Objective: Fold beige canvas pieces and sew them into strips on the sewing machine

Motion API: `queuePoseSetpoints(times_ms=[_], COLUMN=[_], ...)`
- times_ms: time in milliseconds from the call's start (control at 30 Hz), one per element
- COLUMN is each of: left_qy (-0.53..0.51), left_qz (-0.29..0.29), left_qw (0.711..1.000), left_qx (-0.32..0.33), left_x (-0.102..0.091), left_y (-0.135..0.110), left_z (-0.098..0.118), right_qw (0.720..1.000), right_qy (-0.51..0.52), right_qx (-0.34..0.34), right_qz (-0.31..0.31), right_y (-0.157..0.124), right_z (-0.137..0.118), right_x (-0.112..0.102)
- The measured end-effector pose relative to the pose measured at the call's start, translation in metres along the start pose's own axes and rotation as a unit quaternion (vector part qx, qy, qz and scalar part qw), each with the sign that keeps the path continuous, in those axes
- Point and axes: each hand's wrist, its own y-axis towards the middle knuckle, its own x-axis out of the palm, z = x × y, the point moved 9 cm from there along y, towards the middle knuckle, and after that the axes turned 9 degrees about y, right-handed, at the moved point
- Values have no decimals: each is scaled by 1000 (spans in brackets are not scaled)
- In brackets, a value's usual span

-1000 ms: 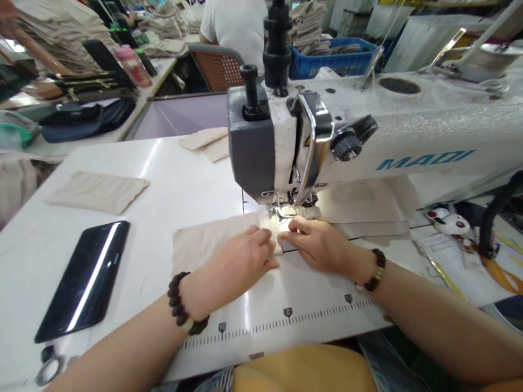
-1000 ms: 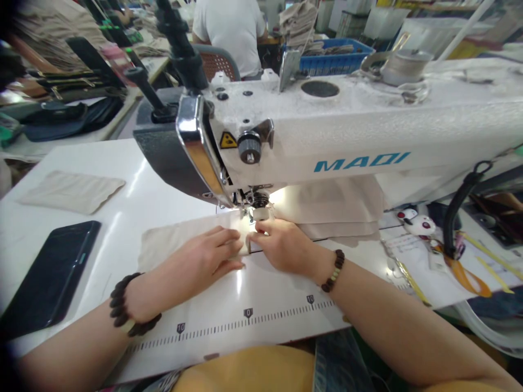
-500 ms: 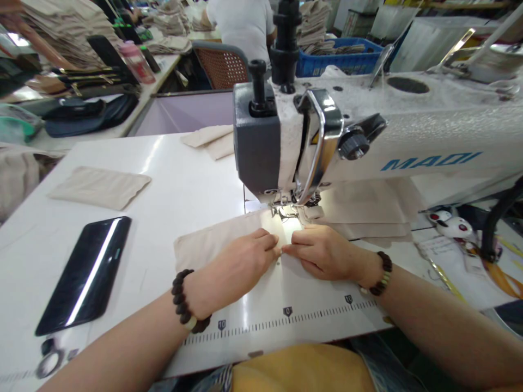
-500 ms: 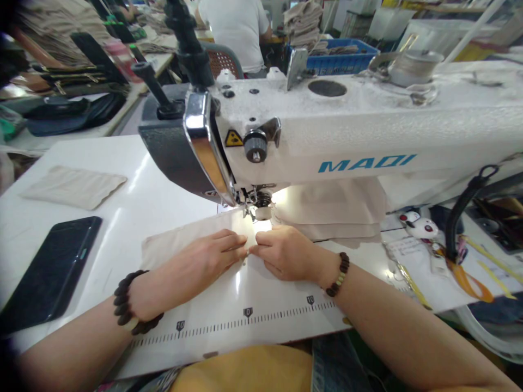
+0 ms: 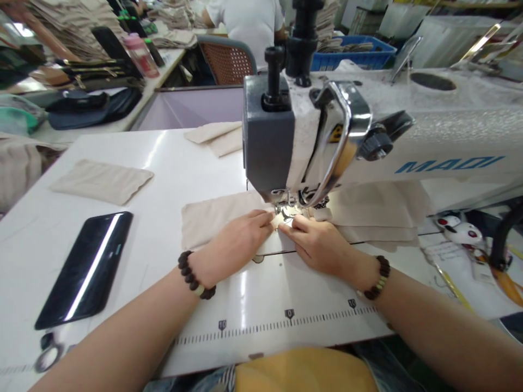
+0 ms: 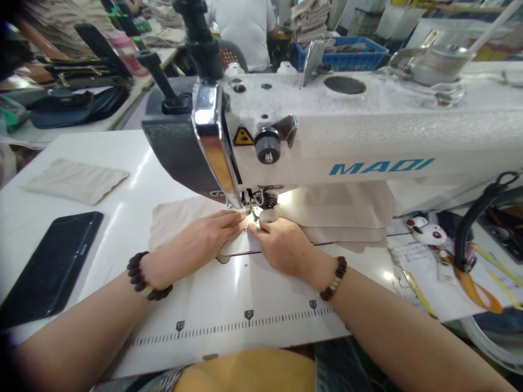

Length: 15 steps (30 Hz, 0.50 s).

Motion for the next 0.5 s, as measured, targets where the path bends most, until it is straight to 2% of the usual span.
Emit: queuePoseSetpoints(times_ms=[167,367,500], left_qy=[17,33,43], left_qz=[15,23,27], left_qw=[1000,998,998], left_qx=[-19,-44,-38], left_x=[4,5,3], left_y=[8,14,14], left_z=[-12,-24,-23], right_qw=[999,999,999], right_qy=[-21,-25,-30], right_qx=[16,18,26], right_qz=[24,22,15], right_y=[2,1,1], right_z=[2,3,4], right_x=[0,1,1])
